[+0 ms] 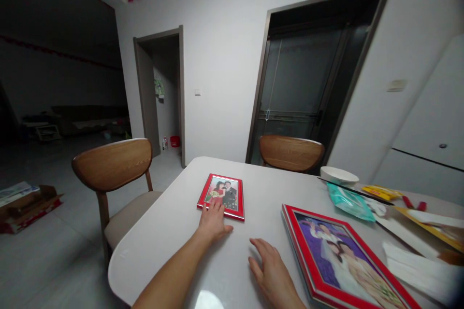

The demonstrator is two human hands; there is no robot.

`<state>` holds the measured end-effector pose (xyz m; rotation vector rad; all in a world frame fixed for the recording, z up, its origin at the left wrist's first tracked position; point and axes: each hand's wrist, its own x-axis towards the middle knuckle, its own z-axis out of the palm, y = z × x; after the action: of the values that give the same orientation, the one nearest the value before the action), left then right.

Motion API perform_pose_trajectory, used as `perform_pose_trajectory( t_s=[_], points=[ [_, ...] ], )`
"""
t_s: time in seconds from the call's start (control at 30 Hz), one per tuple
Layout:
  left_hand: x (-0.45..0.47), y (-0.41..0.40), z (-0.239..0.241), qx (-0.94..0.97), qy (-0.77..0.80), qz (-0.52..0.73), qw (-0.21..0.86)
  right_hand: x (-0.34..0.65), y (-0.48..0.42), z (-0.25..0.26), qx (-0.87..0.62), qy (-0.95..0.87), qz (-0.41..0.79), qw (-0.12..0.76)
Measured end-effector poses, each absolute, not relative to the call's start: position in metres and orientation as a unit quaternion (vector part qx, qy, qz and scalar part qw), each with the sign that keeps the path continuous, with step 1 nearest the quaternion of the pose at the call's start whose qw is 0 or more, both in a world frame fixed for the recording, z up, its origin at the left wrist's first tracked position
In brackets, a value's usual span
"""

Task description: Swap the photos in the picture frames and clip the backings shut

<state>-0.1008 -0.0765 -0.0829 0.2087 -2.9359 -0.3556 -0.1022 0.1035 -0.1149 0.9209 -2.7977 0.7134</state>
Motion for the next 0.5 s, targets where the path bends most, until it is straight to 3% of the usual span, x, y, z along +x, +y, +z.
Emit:
perform_pose_trajectory(
  t_s=[0.3,0.5],
  points=[
    [-0.032,-0.040,-0.090,0.007,-0.983,-0.151,0.104,-0.110,0.104,-0.120,0.255,-0.918,0.292,0.080],
    [0.014,-0.008,-0.135,-0.109,-0.962,-0.150,0.202,-0.108,0.113,-0.110,0.207,-0.874,0.440,0.012]
  ],
)
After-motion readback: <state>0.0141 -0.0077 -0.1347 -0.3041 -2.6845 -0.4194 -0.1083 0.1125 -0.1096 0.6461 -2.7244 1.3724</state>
